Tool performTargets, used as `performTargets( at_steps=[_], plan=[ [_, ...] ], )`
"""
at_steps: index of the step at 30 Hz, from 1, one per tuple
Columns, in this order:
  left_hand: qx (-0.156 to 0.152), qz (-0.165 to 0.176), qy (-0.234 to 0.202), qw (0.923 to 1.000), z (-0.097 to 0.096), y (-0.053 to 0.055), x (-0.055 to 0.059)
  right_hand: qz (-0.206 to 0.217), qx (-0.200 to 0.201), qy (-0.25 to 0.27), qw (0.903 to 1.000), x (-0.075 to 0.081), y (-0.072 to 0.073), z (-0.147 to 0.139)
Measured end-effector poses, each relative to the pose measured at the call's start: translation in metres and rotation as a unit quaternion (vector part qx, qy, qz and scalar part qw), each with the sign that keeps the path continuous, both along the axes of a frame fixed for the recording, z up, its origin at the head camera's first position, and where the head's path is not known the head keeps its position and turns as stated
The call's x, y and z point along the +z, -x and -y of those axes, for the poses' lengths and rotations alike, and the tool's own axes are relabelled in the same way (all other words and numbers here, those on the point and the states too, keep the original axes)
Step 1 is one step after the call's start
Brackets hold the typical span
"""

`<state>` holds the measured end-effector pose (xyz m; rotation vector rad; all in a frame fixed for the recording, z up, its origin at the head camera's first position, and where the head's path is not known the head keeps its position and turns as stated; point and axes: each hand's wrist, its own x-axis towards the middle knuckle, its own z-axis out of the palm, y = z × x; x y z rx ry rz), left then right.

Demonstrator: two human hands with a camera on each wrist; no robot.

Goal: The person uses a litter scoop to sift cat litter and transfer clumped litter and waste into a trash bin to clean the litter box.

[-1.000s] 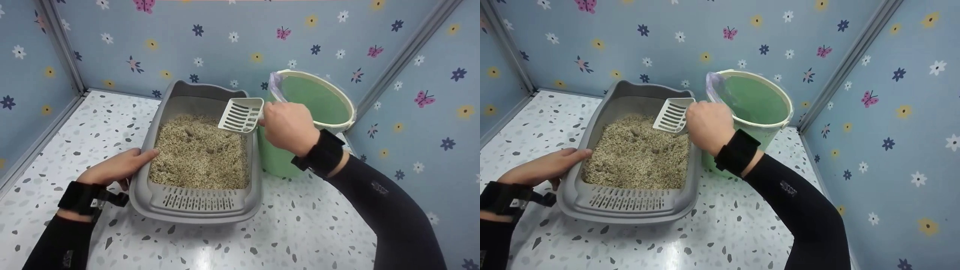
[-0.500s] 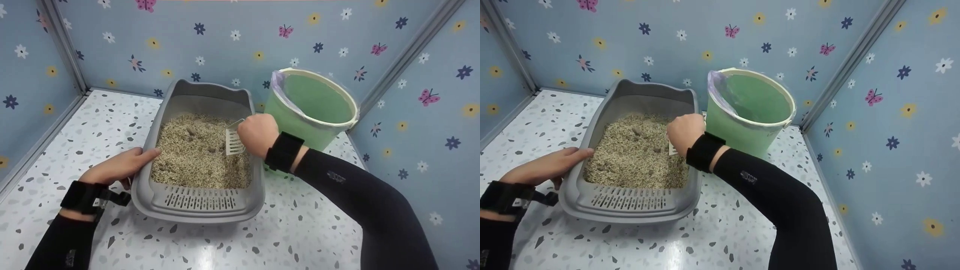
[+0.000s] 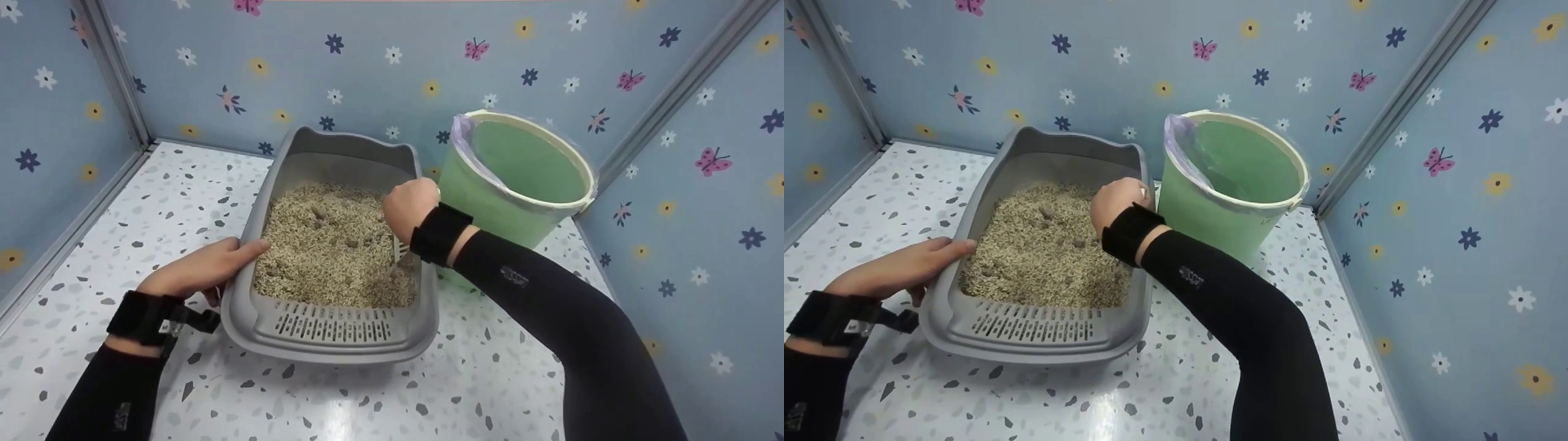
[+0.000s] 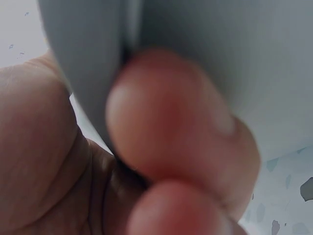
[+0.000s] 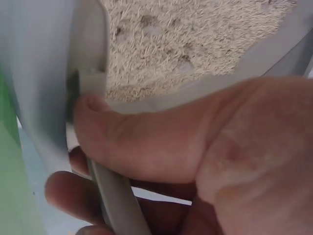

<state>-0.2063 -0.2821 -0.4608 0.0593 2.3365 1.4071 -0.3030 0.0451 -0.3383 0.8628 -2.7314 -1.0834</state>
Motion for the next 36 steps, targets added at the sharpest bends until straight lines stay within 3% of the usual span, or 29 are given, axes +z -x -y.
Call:
performTargets(
  at_steps=[6,12,17,25,36],
  plan=[
    [0.009,0.003,0.002,1.0,-0.002,0.0,0.001,0.035,-0.042,-0.053,0.9971,-0.004,0.016,0.01],
    [0.007,0.007,0.004,0.9999,-0.002,0.001,0.001,0.063,-0.074,-0.034,0.9947,0.002,0.033,0.01],
    [0.009,0.005,0.008,0.9999,0.0,0.001,0.002,0.071,-0.074,-0.025,0.9945,0.006,0.042,0.018],
    [0.007,0.003,0.009,0.9999,-0.001,-0.001,0.0,0.105,-0.065,-0.043,0.9914,0.0,0.053,0.027],
    [0.008,0.005,0.003,0.9999,0.001,0.0,0.0,0.155,-0.056,0.012,0.9862,0.005,0.065,0.017]
  ],
)
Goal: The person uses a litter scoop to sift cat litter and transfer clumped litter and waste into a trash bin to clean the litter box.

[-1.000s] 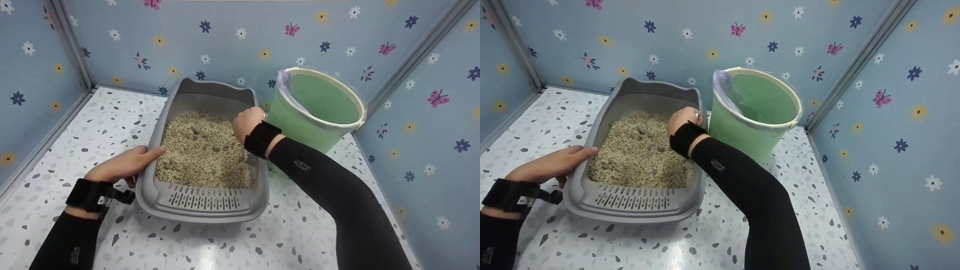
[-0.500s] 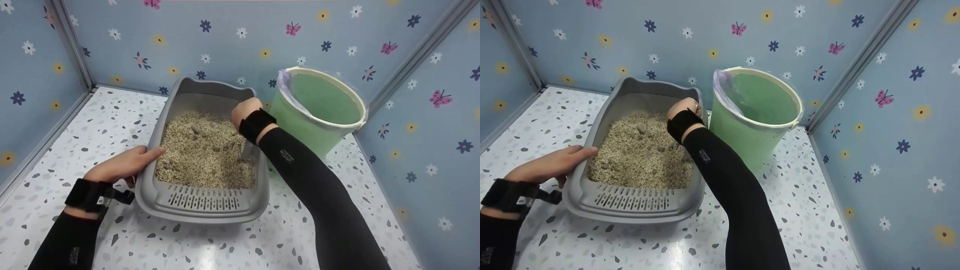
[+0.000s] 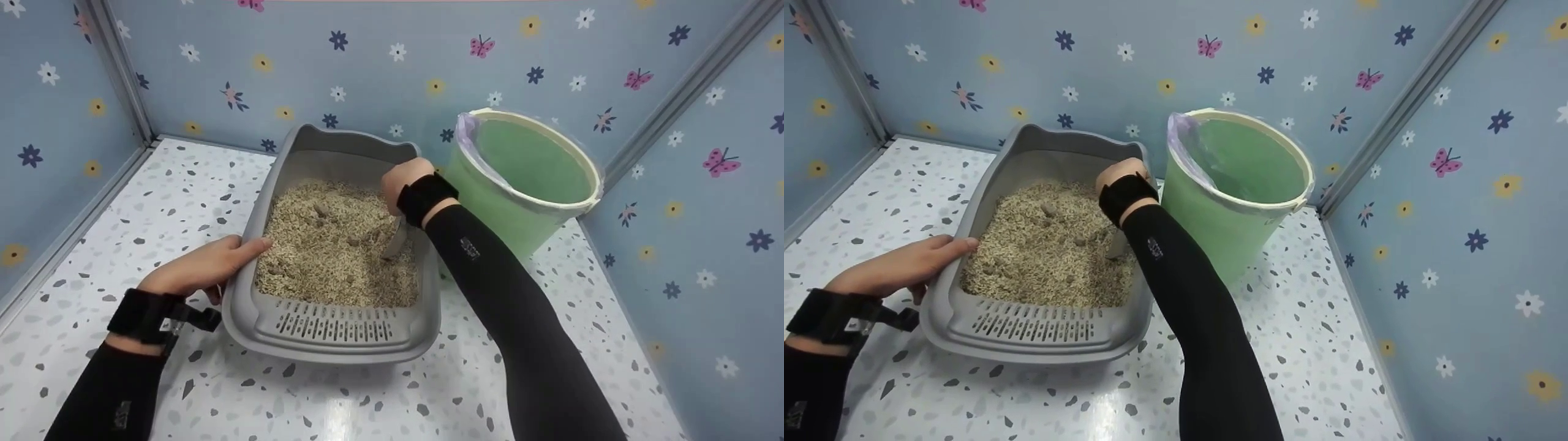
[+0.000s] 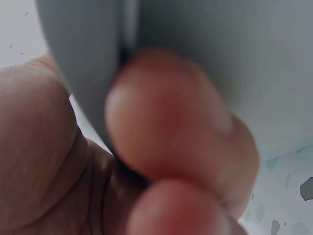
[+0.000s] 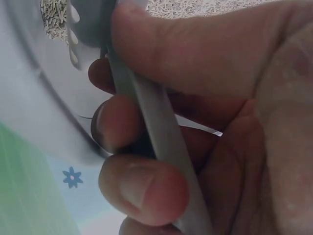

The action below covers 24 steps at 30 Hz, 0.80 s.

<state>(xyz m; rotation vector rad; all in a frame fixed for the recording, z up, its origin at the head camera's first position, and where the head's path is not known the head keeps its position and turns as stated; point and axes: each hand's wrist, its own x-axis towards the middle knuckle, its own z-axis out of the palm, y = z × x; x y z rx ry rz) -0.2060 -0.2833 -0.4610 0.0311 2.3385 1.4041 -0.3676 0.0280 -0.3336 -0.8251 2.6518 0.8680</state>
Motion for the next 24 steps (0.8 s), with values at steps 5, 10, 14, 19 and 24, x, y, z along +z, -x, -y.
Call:
performTargets(
  at_steps=[5,10,14,19,24],
  plan=[
    [-0.001,-0.004,-0.001,1.0,0.0,0.0,0.0,0.029,-0.014,0.016,0.9994,-0.001,0.004,-0.003],
    [-0.004,-0.004,0.003,1.0,-0.001,0.001,0.0,0.03,-0.011,0.034,0.9989,-0.005,0.001,-0.004],
    [-0.005,-0.003,-0.001,1.0,0.0,0.001,0.0,0.039,-0.007,0.047,0.9981,-0.005,-0.001,-0.004],
    [-0.004,-0.004,0.003,1.0,-0.001,0.001,-0.001,0.048,-0.012,0.062,0.9968,-0.008,0.0,-0.005],
    [-0.005,-0.003,0.002,1.0,-0.002,0.001,-0.001,0.075,-0.031,0.096,0.9921,-0.017,0.004,-0.005]
  ],
)
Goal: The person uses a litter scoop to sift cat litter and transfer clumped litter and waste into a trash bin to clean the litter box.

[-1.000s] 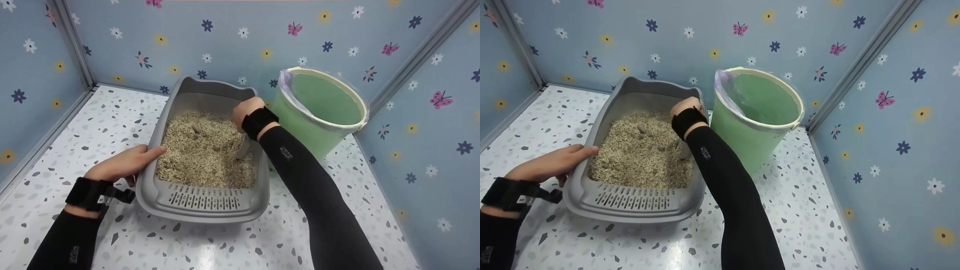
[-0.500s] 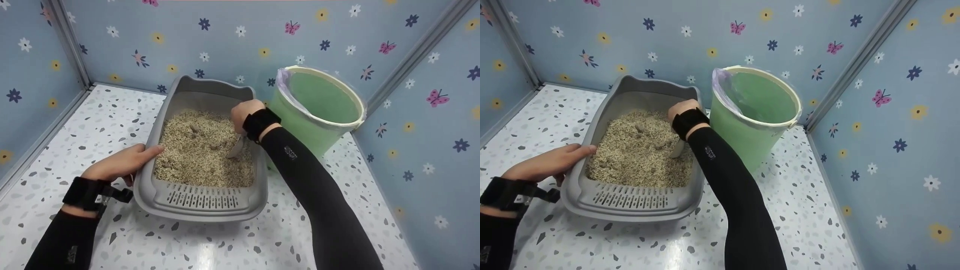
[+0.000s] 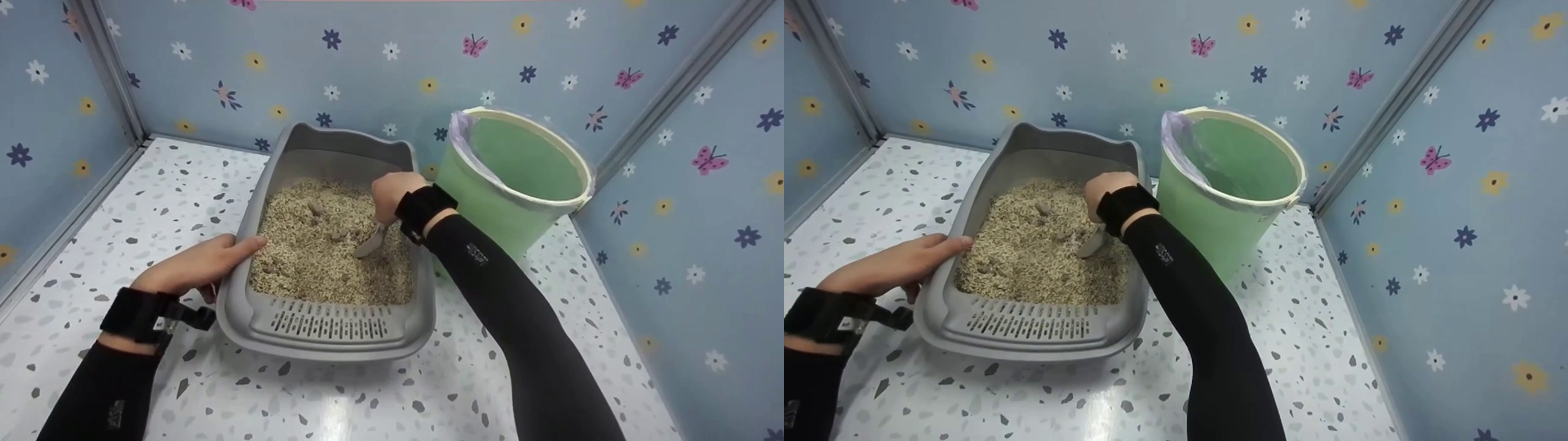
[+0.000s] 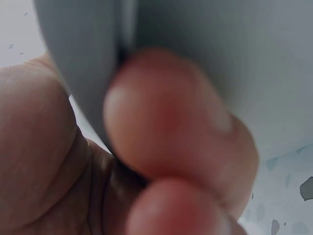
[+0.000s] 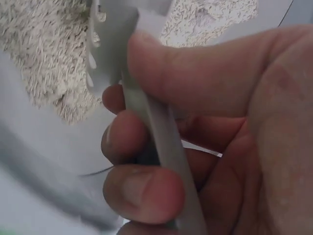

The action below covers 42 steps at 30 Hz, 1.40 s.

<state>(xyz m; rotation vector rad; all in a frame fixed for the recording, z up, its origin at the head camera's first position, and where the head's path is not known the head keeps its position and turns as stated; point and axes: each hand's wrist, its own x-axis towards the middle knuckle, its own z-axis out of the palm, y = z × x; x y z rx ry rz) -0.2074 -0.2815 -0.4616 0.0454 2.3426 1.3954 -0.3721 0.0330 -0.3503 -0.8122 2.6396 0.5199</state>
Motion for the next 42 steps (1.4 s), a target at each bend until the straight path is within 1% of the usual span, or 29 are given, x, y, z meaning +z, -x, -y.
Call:
performTargets(
  at_steps=[3,8,15,19,24,29,35,39,42],
  plan=[
    [0.0,0.001,-0.002,1.0,-0.001,0.0,0.0,0.007,-0.018,0.016,0.9997,-0.007,0.004,0.001],
    [0.001,0.0,0.004,1.0,-0.001,0.0,0.001,0.005,-0.037,0.048,0.9981,-0.021,0.009,0.003],
    [0.0,0.0,-0.009,1.0,0.001,-0.001,-0.002,0.038,-0.068,0.11,0.9909,-0.04,0.008,0.017],
    [0.005,0.001,-0.008,1.0,0.002,-0.003,-0.002,0.044,-0.073,0.131,0.9877,-0.048,0.014,0.022],
    [0.005,-0.001,-0.009,0.9999,0.002,-0.003,-0.002,0.034,-0.068,0.138,0.9876,-0.058,0.028,0.025],
    [0.006,0.002,-0.013,0.9999,0.0,-0.004,-0.002,0.017,-0.052,0.124,0.9908,-0.065,0.039,0.027],
    [0.005,-0.003,-0.011,0.9999,-0.003,-0.003,-0.001,0.002,-0.018,0.14,0.9899,-0.065,0.046,0.022],
    [0.007,-0.001,-0.014,0.9999,-0.002,-0.002,0.0,0.008,0.009,0.158,0.9874,-0.063,0.05,0.017],
    [0.01,0.001,-0.015,0.9998,0.0,-0.002,-0.001,0.019,0.017,0.16,0.9867,-0.059,0.051,0.015]
  ],
)
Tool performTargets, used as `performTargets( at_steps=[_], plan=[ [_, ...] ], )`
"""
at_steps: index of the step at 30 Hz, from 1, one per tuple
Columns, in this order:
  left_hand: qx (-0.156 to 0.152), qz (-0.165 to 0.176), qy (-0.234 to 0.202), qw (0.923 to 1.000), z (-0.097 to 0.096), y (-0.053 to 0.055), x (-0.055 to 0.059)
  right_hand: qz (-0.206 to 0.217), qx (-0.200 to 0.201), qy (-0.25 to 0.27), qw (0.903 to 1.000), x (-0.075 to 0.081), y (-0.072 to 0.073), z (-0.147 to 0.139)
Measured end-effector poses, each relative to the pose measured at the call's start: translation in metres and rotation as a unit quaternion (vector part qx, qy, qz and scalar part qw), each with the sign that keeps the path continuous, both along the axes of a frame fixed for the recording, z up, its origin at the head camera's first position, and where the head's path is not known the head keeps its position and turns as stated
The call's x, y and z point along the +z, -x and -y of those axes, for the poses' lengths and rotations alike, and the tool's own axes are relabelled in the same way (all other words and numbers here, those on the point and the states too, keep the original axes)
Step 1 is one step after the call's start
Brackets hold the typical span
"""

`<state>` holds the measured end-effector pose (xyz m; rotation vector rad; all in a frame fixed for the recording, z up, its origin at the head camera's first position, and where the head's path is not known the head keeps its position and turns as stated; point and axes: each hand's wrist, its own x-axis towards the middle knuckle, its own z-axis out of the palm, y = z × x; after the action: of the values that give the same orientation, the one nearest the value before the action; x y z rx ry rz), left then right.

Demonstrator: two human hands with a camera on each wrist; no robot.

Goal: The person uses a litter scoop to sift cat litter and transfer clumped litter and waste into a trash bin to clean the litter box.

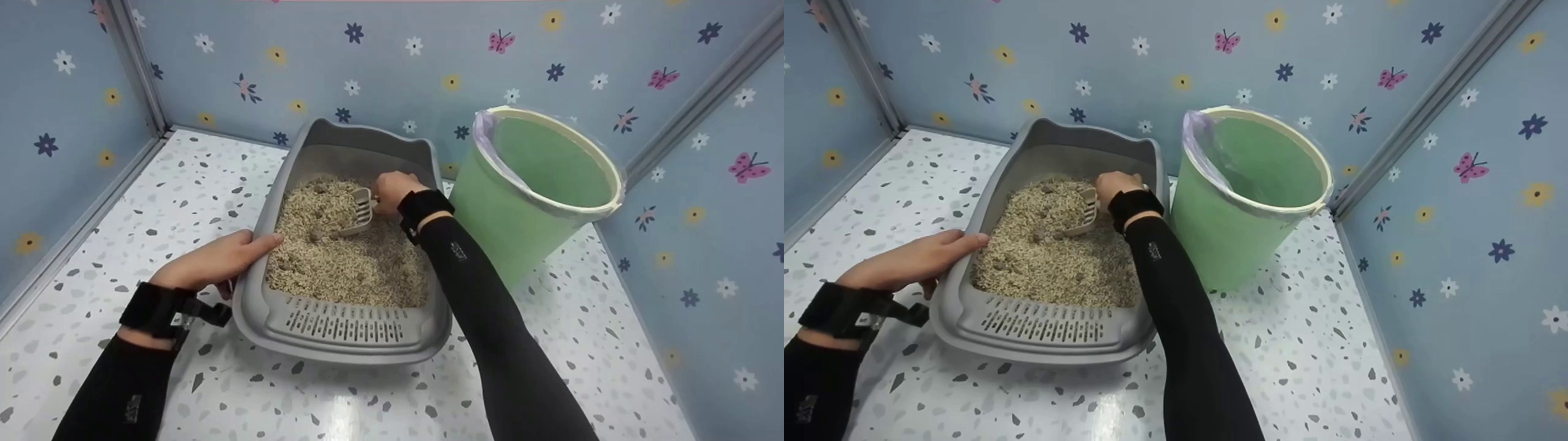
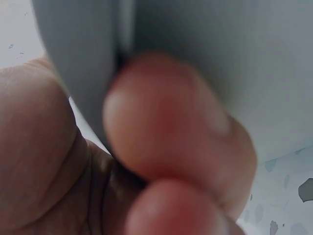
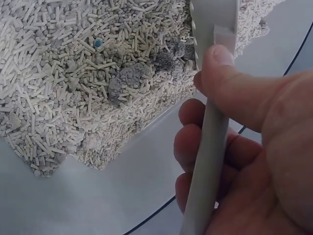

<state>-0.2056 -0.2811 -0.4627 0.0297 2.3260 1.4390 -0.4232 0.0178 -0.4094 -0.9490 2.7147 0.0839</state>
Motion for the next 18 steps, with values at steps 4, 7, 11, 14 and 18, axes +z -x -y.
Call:
performTargets(
  at_steps=[4,7,11,14,18],
  plan=[
    [-0.004,-0.003,0.005,1.0,-0.001,0.0,0.001,0.017,0.005,-0.026,0.9995,0.009,-0.001,-0.006],
    [-0.006,-0.002,0.011,0.9999,0.0,0.0,0.003,0.034,0.013,-0.037,0.9987,0.011,-0.002,-0.01],
    [-0.009,-0.002,0.014,0.9999,0.0,0.0,0.003,0.056,0.02,-0.034,0.9976,0.006,-0.006,-0.009],
    [-0.011,-0.004,0.01,0.9999,0.001,0.0,0.003,0.075,0.029,-0.031,0.9962,-0.001,-0.01,-0.005],
    [-0.007,0.001,0.006,1.0,0.001,-0.001,0.002,0.099,0.045,-0.03,0.9936,-0.008,-0.017,0.004]
  ],
)
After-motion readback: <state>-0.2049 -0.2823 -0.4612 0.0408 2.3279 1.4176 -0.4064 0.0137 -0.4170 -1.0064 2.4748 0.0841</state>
